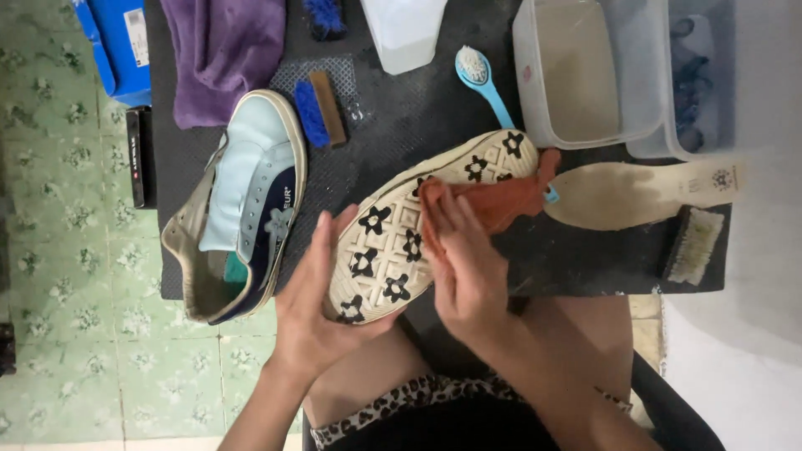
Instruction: The person cleans the sole of a white sneaker with black patterns using a small brush and a cloth. They repeatedly dip the brush into a container of water and scrub the sole, then wipe it with a cloth.
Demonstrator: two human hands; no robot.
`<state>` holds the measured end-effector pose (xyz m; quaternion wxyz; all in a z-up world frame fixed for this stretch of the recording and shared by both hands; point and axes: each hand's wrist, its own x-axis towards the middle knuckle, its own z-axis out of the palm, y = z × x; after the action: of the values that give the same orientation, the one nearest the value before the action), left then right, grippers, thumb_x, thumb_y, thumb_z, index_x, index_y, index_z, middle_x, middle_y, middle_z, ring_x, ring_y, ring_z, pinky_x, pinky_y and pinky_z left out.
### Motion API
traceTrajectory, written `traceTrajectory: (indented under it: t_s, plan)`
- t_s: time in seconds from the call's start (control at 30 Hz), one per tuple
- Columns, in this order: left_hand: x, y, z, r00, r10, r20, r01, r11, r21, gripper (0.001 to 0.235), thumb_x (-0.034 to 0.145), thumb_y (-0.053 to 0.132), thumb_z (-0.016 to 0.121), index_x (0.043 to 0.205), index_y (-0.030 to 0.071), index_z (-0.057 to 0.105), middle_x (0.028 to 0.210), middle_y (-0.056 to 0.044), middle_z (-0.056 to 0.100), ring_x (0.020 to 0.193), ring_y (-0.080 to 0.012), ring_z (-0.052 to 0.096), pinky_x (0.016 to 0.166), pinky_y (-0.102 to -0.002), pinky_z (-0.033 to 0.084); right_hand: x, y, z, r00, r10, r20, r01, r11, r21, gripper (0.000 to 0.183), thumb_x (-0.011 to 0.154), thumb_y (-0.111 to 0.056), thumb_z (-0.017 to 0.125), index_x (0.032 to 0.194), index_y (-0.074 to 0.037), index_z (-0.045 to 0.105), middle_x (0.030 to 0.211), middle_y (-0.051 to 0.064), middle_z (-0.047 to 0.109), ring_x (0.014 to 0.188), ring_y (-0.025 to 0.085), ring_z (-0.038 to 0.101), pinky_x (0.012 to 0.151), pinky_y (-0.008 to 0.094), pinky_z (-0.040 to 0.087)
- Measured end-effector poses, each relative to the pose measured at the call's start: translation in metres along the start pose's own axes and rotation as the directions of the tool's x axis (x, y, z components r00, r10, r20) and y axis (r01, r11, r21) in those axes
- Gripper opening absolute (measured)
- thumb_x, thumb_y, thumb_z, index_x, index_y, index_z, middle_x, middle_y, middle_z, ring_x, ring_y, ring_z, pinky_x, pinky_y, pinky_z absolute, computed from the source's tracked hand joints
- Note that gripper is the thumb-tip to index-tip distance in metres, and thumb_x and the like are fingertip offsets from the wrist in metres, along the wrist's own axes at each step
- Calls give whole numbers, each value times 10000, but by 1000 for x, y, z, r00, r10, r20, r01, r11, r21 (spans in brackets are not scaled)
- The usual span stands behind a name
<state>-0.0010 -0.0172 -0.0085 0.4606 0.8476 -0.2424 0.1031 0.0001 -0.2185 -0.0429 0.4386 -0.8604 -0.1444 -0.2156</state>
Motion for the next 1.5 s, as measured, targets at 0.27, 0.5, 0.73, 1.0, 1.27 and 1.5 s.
traceTrajectory:
  t_s: [0.27, 0.5, 0.73, 1.0, 1.27, 1.5]
  plan:
    - [-4, 6, 3, 1000, -23, 17, 23, 1000, -3, 1104, 856, 73, 816, 1652, 73, 51, 1599, -264, 482, 1110, -216, 621, 976, -319, 521, -27, -52, -2, 981, -68, 180, 23, 969, 245, 216, 1043, -115, 468, 1014, 10, 642, 1107, 201, 664, 1039, 391, 609, 982, 528, 460]
    - [-20, -11, 1, 990, -117, 82, 105, 985, 135, 1408, 717, 312, 995, 1645, 93, -41, 1538, -183, 567, 1269, -311, 699, 1004, -323, 613, 12, -32, -9, 837, -221, 500, 334, 931, -149, 549, 1003, -409, 713, 1483, -241, 508, 1626, 71, 380, 1521, 363, 348, 1171, 688, 339]
    - [-1, 2, 0, 974, -204, 100, 201, 979, 47, 1343, 762, 347, 986, 1647, 118, 2, 1622, -93, 504, 1470, -273, 564, 1149, -320, 495, 24, 34, -12, 935, -181, 306, 231, 964, -135, 384, 1071, -332, 526, 1410, -201, 651, 1572, 24, 481, 1539, 216, 269, 1255, 578, 136]
    - [9, 14, -3, 981, -142, 135, 156, 983, -93, 1298, 846, 235, 937, 1640, 151, -86, 1671, -198, 405, 1547, -341, 471, 1170, -372, 517, 37, 7, -21, 935, -125, 332, 135, 991, -7, 487, 1133, -258, 398, 1518, 36, 451, 1614, 198, 398, 1562, 493, 106, 1311, 666, 148]
    - [4, 2, 41, 987, -40, -153, -32, 898, -440, 1352, 740, 306, 952, 1665, 138, -20, 1743, -249, 90, 1631, -406, 273, 1379, -582, 318, 41, 13, -36, 991, 121, -64, -113, 987, 110, 296, 1132, -95, 498, 1375, 32, 609, 1379, 224, 628, 1161, 316, 714, 940, 366, 590]
    - [16, 45, 38, 966, -214, -144, 155, 928, -337, 1081, 742, 379, 921, 1576, 60, 312, 1622, -155, 434, 1535, -289, 446, 1318, -415, 394, 55, -25, -49, 994, 49, 98, -57, 995, 83, 333, 1101, -50, 512, 1422, 29, 552, 1490, 225, 553, 1448, 349, 493, 1189, 414, 484]
